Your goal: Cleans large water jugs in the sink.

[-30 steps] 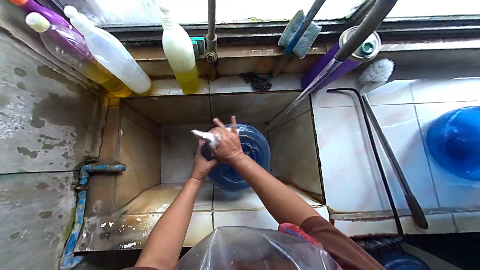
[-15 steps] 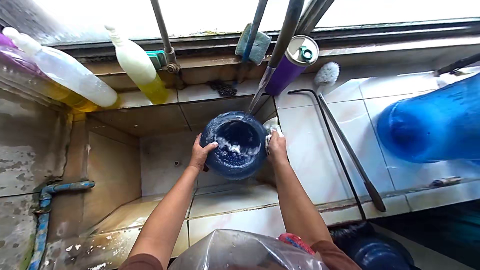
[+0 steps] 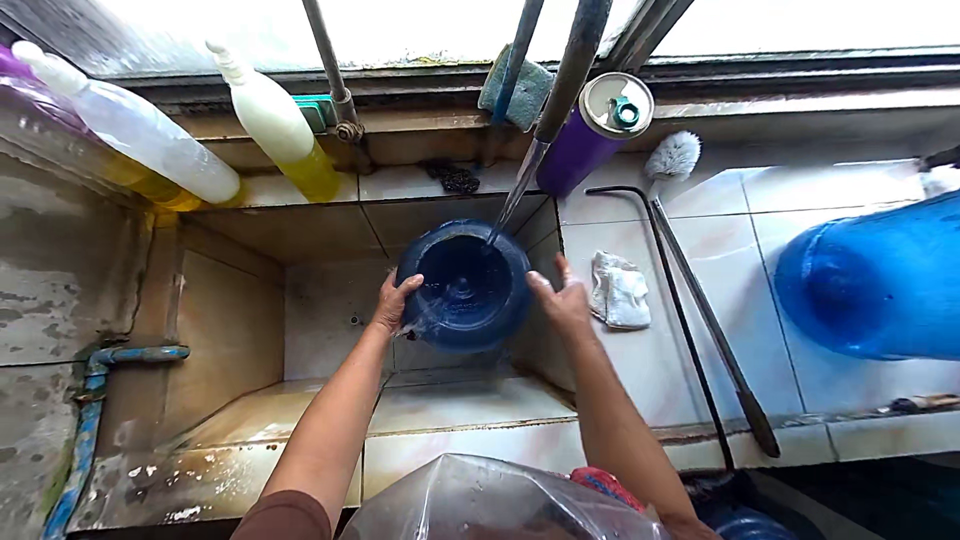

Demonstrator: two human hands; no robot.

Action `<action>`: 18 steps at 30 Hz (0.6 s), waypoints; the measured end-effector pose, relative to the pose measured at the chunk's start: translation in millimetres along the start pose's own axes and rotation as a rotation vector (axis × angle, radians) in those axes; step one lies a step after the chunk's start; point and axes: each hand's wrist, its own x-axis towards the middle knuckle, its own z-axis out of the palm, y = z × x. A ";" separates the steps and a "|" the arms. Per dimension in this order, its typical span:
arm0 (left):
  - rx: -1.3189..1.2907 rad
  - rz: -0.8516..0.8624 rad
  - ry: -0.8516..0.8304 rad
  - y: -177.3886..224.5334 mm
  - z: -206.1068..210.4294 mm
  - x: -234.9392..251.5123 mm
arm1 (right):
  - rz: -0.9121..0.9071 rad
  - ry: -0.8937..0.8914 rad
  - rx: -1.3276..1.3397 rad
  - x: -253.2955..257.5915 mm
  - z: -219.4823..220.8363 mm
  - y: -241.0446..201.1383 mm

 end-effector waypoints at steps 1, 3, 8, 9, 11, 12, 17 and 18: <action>-0.039 -0.028 -0.006 -2.9 0.9 0.9 | 0.074 -0.056 0.070 0.8 18.3 3.1; -0.146 -0.117 -0.004 -7.2 3.6 0.2 | 0.206 -0.047 0.197 5.1 48.8 10.8; -0.136 -0.050 0.036 6.7 -7.5 -30.3 | 0.186 -0.006 0.250 -5.7 59.4 -17.1; -0.123 -0.033 0.023 21.1 -15.3 -41.0 | 0.126 -0.025 0.249 -18.7 53.7 -32.2; -0.122 0.014 -0.047 60.5 -39.3 -64.2 | -0.122 -0.073 0.280 -47.2 36.2 -55.5; -0.154 0.069 -0.102 82.2 -54.4 -74.6 | -0.306 -0.112 0.343 -53.7 25.3 -57.4; -0.124 0.324 -0.331 191.9 -89.0 -119.2 | -0.133 -0.032 0.779 -5.8 22.4 -25.0; -0.088 0.355 -0.376 208.9 -84.7 -124.5 | 0.184 0.012 0.834 -3.2 25.7 -49.9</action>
